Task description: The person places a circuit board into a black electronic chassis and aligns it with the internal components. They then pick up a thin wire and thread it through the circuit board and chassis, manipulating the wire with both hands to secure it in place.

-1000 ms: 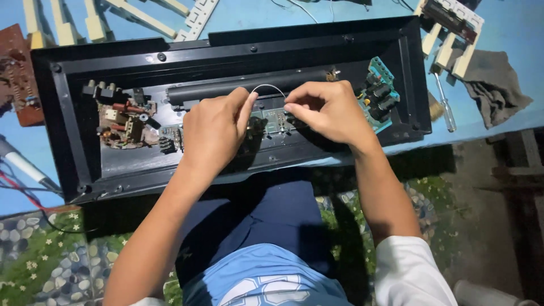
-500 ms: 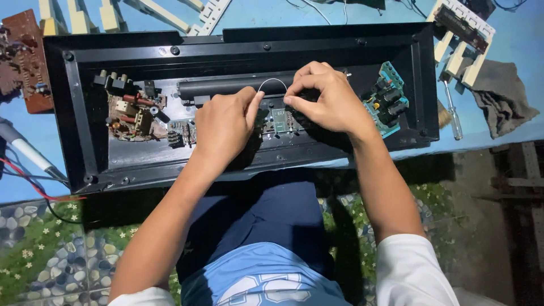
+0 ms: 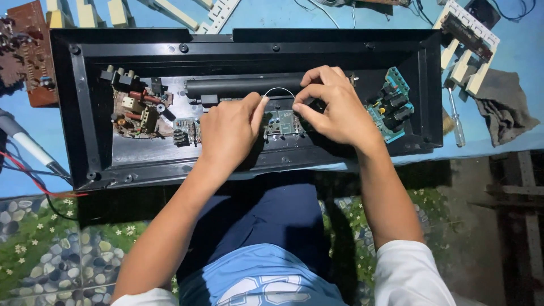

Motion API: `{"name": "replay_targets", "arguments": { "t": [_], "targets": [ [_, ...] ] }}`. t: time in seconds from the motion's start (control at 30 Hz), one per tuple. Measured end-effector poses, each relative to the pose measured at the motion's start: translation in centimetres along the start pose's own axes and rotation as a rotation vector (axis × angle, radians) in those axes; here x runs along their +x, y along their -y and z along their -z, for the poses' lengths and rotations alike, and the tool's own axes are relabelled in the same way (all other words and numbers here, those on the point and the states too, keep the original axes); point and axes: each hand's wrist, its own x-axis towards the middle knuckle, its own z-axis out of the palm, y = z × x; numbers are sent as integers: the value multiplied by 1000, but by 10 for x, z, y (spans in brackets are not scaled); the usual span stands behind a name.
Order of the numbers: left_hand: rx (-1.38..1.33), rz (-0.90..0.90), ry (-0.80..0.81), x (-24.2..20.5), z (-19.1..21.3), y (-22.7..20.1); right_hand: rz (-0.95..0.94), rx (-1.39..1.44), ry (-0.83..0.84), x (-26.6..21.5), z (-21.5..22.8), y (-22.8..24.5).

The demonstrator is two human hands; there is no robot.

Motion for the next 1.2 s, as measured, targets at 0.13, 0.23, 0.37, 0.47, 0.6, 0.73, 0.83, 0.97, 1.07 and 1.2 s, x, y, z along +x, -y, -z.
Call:
{"name": "replay_targets", "arguments": {
  "t": [0.13,0.23,0.37,0.47,0.6,0.73,0.83,0.97,1.07,1.2],
  "targets": [
    [-30,-8,6,-2,-2,-2,2,-7,7,-3,-2,-2],
    [-26,-10,9,-4,-3,-3,20,-9,-19,-3,-1,-2],
    [-74,-6,-13,-3,-2,-1,23,1,-24,-2,-1,0],
    [-84,-9,-10,-3,-2,-1,23,13,-7,-2,0,0],
    [-49,-20,-36,0,-5,2,15,14,15,3,2,0],
    [-36,-33,-75,-2,-5,-5,23,-11,10,8,4,1],
    [96,-4,-252,-3,-9,-9,107,1,-57,11,5,6],
    [139,-30,-323,-2,-11,-6,115,-25,-31,15,3,5],
    [162,-34,-329,-1,-13,-5,103,-21,-13,17,3,6],
    [142,-35,-328,-1,-12,-7,110,-27,-7,18,7,3]
  ]
}}
